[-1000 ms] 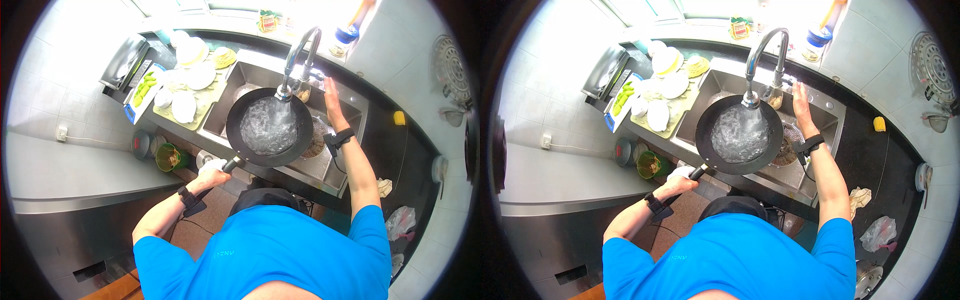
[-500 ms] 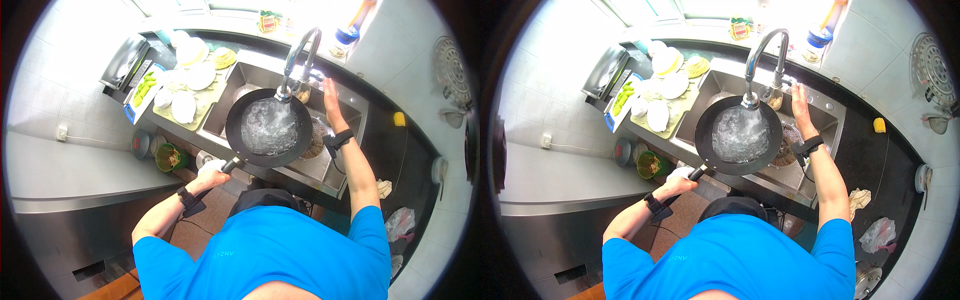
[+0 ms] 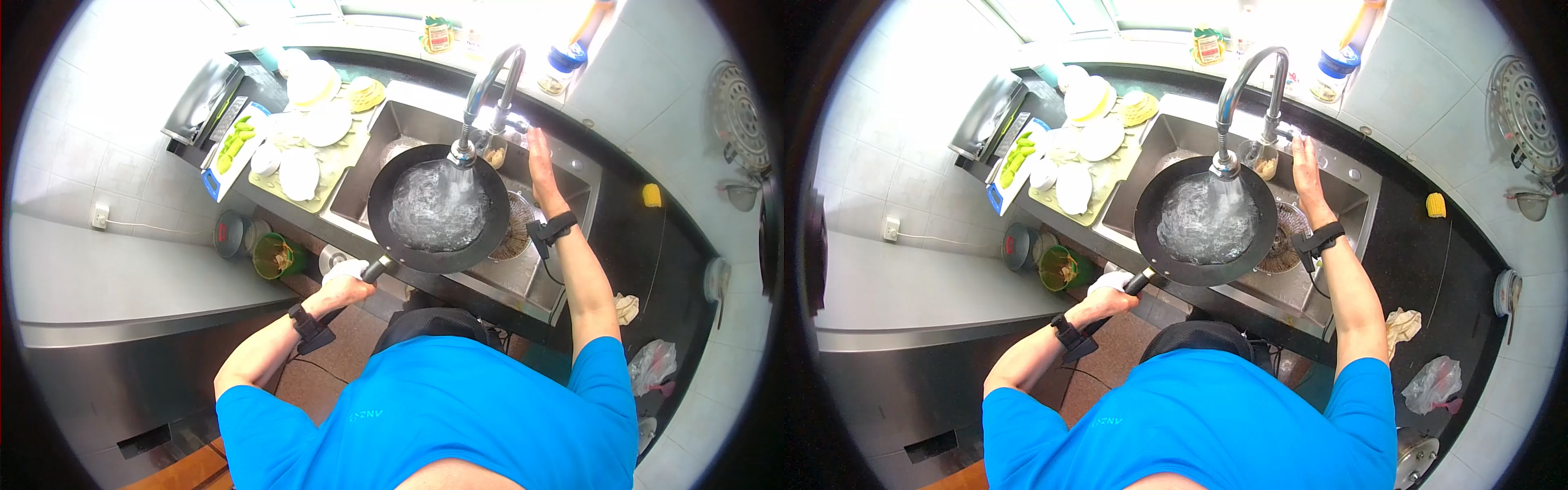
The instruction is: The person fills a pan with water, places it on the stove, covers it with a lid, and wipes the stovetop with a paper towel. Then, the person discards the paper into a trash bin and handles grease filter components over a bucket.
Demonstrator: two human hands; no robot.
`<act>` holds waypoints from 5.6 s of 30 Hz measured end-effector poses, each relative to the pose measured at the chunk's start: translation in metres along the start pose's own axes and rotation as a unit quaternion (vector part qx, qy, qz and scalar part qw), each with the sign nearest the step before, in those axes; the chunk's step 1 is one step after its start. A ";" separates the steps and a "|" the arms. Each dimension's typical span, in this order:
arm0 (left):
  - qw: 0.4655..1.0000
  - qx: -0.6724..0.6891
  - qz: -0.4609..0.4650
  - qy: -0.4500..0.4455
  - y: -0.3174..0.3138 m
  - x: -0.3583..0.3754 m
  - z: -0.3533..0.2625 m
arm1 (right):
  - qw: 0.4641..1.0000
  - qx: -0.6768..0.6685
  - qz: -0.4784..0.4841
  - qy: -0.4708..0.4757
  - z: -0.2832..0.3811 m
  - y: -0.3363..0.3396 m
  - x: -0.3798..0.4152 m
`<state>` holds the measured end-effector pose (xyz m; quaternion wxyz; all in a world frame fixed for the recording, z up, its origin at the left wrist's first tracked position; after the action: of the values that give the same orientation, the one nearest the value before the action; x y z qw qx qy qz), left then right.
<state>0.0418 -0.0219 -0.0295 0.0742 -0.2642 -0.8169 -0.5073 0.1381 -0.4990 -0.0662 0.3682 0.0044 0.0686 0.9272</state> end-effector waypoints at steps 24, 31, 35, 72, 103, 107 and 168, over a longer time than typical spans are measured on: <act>1.000 -0.028 -0.002 -0.008 0.001 -0.003 -0.004 | 1.000 0.010 -0.015 0.006 -0.003 0.000 -0.002; 0.999 -0.041 -0.012 -0.007 -0.002 -0.003 -0.001 | 1.000 0.005 -0.019 0.005 -0.003 -0.004 -0.002; 0.999 -0.031 -0.011 0.006 -0.001 -0.002 -0.001 | 1.000 -0.002 -0.023 0.002 -0.004 -0.005 -0.003; 0.997 -0.040 -0.064 -0.018 -0.008 0.009 -0.013 | 0.883 -0.272 0.168 -0.344 -0.025 -0.009 0.106; 0.797 -0.241 0.181 -0.523 -0.046 0.105 -0.157 | 0.798 -0.262 -0.523 -0.143 0.076 0.267 0.616; 0.757 -0.223 0.250 -0.562 -0.086 0.174 -0.196 | 0.700 -0.226 -0.659 -0.156 0.107 0.282 0.721; 0.397 -0.252 0.392 -0.791 -0.568 1.049 -0.459 | 0.516 -0.240 -0.822 0.007 0.138 0.784 1.557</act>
<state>-1.2050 -0.2432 0.1481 -0.4844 -0.8447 -0.1519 -0.1697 -1.5232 0.0183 0.1064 0.9528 -0.1491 -0.1813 0.1924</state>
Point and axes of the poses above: each hand's wrist, its own x-axis away from the middle knuckle, its own y-axis out of the back of the hand, z = x × y, the point moved 5 cm from there along -x, towards the middle knuckle, and after that the axes turned 15 degrees about -z, right-handed, at the moved point
